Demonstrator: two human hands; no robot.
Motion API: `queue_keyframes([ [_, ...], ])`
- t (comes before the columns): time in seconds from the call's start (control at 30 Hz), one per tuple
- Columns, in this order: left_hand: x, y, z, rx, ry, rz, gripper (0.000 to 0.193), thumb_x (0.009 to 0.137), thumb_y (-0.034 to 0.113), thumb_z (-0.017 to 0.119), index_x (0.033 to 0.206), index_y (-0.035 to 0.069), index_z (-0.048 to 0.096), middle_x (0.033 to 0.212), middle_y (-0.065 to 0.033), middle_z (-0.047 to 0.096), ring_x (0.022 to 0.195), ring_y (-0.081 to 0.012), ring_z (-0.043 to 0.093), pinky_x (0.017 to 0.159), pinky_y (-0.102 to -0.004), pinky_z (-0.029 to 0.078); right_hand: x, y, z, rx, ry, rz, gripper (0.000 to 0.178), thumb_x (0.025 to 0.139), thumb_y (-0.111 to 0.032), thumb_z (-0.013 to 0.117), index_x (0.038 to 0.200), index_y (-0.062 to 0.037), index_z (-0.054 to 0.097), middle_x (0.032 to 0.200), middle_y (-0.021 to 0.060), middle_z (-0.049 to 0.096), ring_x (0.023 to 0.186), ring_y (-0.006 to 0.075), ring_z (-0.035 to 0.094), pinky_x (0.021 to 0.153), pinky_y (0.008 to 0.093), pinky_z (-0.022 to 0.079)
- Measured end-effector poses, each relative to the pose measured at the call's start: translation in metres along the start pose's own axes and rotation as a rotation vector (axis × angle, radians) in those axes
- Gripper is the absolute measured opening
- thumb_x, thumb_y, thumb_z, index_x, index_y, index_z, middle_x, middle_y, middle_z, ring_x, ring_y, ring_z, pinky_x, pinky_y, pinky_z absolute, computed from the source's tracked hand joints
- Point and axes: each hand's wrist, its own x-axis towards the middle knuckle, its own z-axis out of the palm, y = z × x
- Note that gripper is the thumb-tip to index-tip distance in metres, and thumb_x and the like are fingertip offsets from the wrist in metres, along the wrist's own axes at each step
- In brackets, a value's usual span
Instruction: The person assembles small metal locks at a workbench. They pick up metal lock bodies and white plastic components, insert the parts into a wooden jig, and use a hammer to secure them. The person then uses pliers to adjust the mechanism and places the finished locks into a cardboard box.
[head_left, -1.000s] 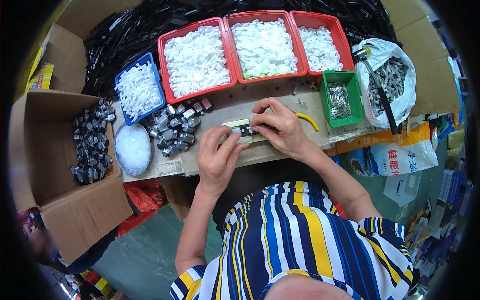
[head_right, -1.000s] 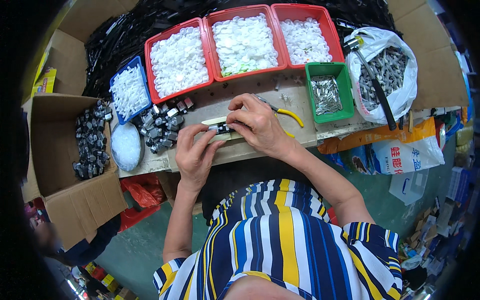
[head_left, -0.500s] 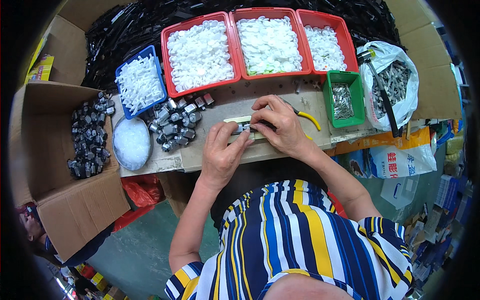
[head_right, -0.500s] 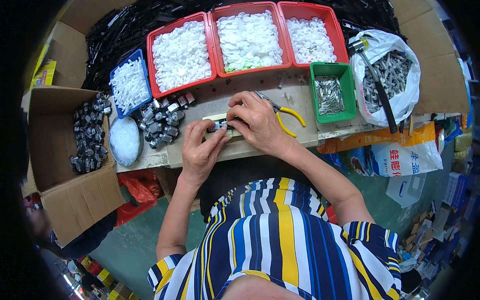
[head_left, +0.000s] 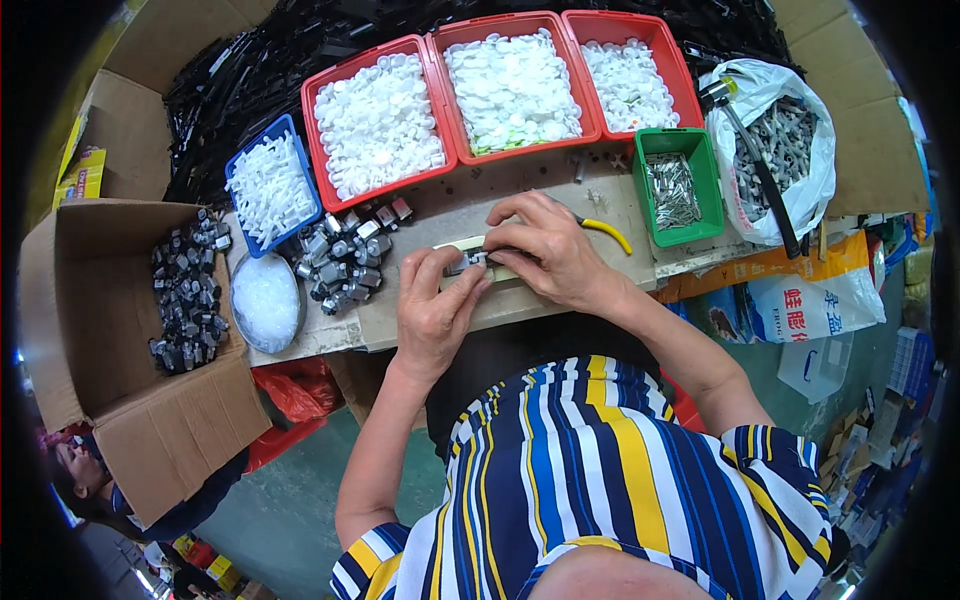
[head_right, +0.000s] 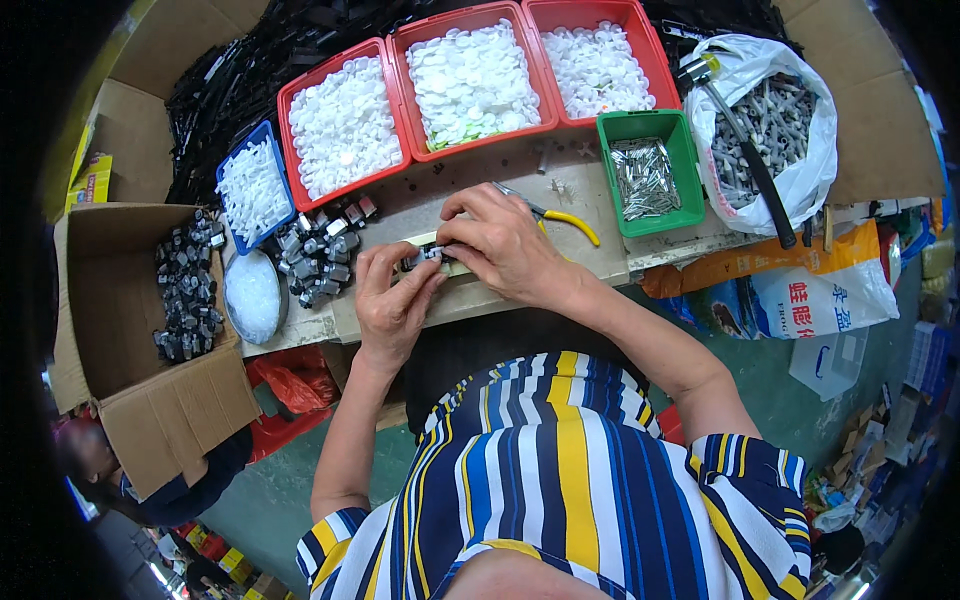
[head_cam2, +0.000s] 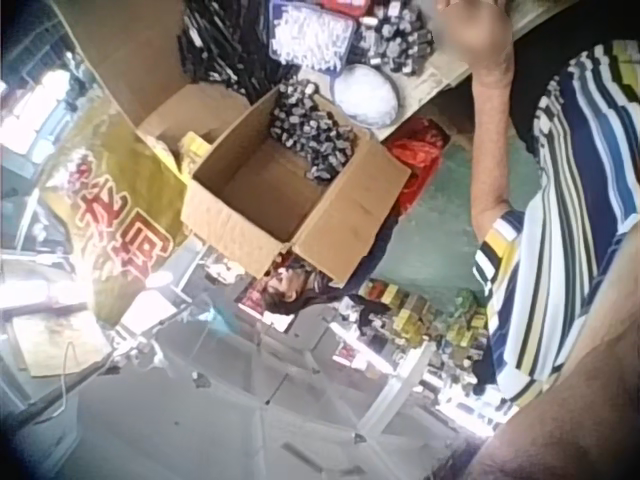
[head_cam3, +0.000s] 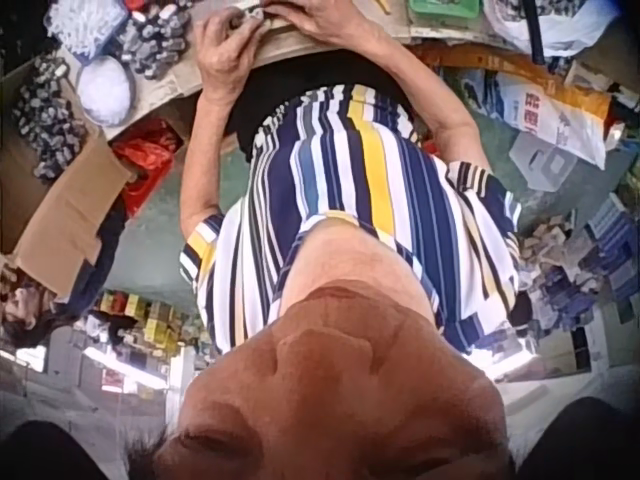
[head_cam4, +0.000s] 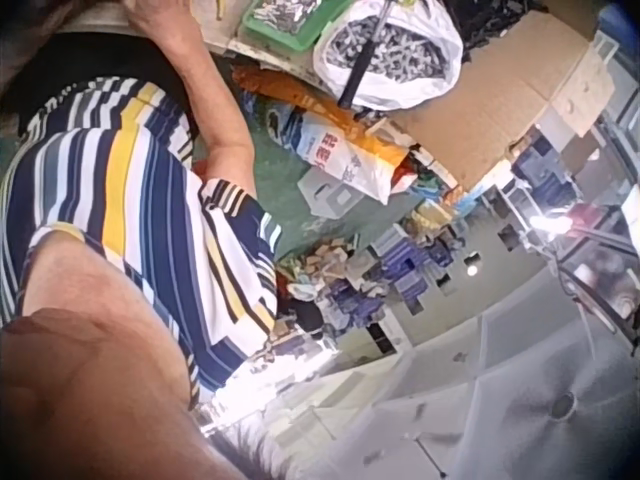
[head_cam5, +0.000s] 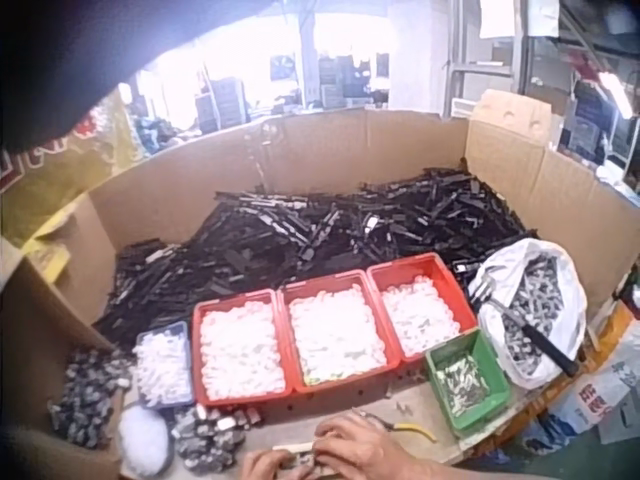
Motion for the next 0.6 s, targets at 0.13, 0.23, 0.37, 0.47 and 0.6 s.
queue_keyframes([
  [0.13,0.008,0.000,-0.007,-0.058,0.008,-0.047,0.028,0.071,0.005,0.082,0.098,0.006,0.075,0.101,-0.0099,0.063,0.094,-0.0289,0.058,0.080,-0.0401,0.048,-0.004,-0.004,-0.046,-0.135,0.121,0.065,0.015,0.082,-0.006,0.073,0.096,-0.0030,0.067,0.105,0.0111,0.062,0.101,0.0295,0.061,0.083,0.0430,0.048],
  [0.23,0.034,-0.009,-0.011,-0.066,0.047,0.019,0.027,0.073,0.004,0.080,0.099,0.004,0.074,0.099,-0.0105,0.063,0.092,-0.0295,0.058,0.079,-0.0402,0.048,-0.020,0.010,-0.088,-0.347,0.204,0.208,0.013,0.085,-0.006,0.072,0.095,-0.0008,0.066,0.096,0.0127,0.062,0.087,0.0296,0.064,0.075,0.0402,0.050],
  [0.37,0.092,-0.018,-0.004,-0.022,0.039,0.130,0.023,0.078,0.002,0.076,0.101,0.002,0.072,0.095,-0.0111,0.064,0.094,-0.0303,0.059,0.081,-0.0404,0.049,-0.039,0.026,-0.116,-0.450,0.151,0.430,0.013,0.090,-0.008,0.069,0.096,0.0025,0.065,0.091,0.0144,0.061,0.076,0.0289,0.064,0.069,0.0378,0.050],
  [0.47,0.129,-0.032,0.016,0.026,-0.026,0.187,0.021,0.079,0.001,0.074,0.100,0.002,0.073,0.095,-0.0119,0.065,0.096,-0.0303,0.058,0.083,-0.0405,0.050,-0.040,0.029,-0.118,-0.465,0.122,0.460,0.014,0.093,-0.009,0.067,0.098,0.0035,0.065,0.090,0.0154,0.060,0.077,0.0291,0.063,0.070,0.0382,0.050],
  [0.6,0.163,-0.040,0.043,0.080,-0.090,0.246,0.022,0.078,0.000,0.073,0.100,0.002,0.075,0.095,-0.0118,0.065,0.098,-0.0293,0.058,0.087,-0.0399,0.050,-0.042,0.039,-0.118,-0.450,0.147,0.463,0.013,0.091,-0.008,0.067,0.097,0.0036,0.065,0.091,0.0154,0.060,0.080,0.0320,0.064,0.072,0.0409,0.050],
])
